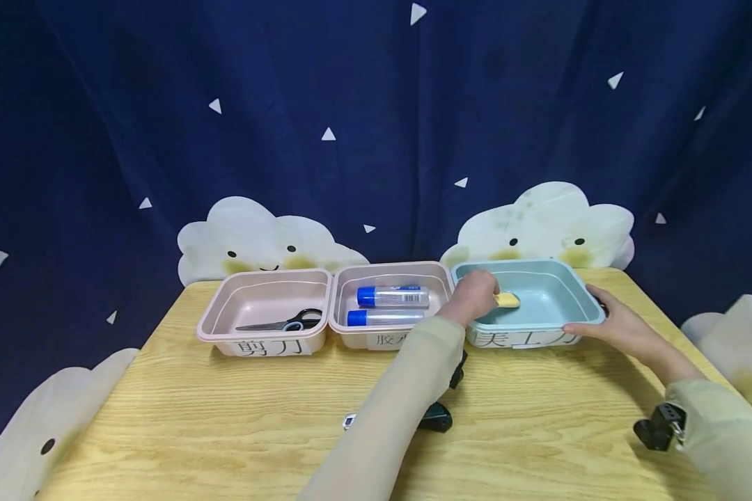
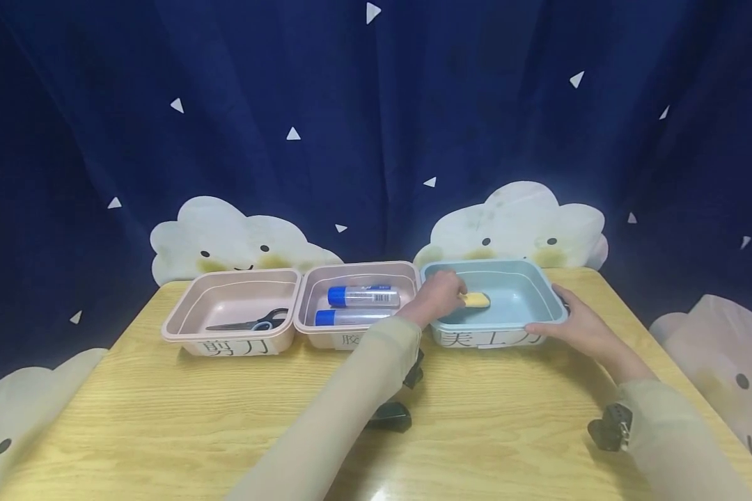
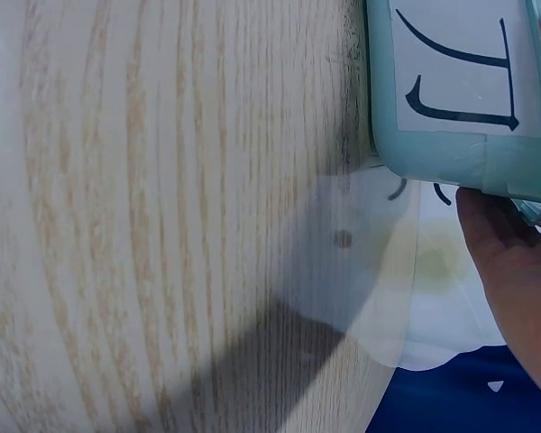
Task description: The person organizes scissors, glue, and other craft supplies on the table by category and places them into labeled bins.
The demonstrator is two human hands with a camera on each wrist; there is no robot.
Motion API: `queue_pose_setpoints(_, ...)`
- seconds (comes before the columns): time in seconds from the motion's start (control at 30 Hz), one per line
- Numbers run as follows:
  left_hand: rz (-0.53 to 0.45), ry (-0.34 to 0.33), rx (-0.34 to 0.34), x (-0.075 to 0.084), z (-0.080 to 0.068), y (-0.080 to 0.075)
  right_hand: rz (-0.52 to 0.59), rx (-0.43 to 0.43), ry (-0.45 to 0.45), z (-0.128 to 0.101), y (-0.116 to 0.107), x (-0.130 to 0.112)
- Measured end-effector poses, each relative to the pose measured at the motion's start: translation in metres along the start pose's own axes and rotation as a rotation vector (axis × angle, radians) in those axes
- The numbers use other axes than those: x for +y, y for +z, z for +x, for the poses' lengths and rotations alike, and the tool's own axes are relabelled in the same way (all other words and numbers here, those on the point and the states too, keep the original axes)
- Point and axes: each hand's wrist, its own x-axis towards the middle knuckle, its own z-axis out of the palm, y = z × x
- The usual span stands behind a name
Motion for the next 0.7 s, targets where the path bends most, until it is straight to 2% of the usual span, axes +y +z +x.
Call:
queue_pose_setpoints(0.27,0.068,0.001,-0.057,0.0018,-0.0009,-0.0018,0.004,0.000,-0.017,0.0004,-0.0009,-0.0001)
queue_pose_setpoints(0.7,-0.056,0.026,-0.004,-0.0017,-0.0049,-0.0039,0.000,0.002,-0.016,-0.0012,-0.0019,-0.0010)
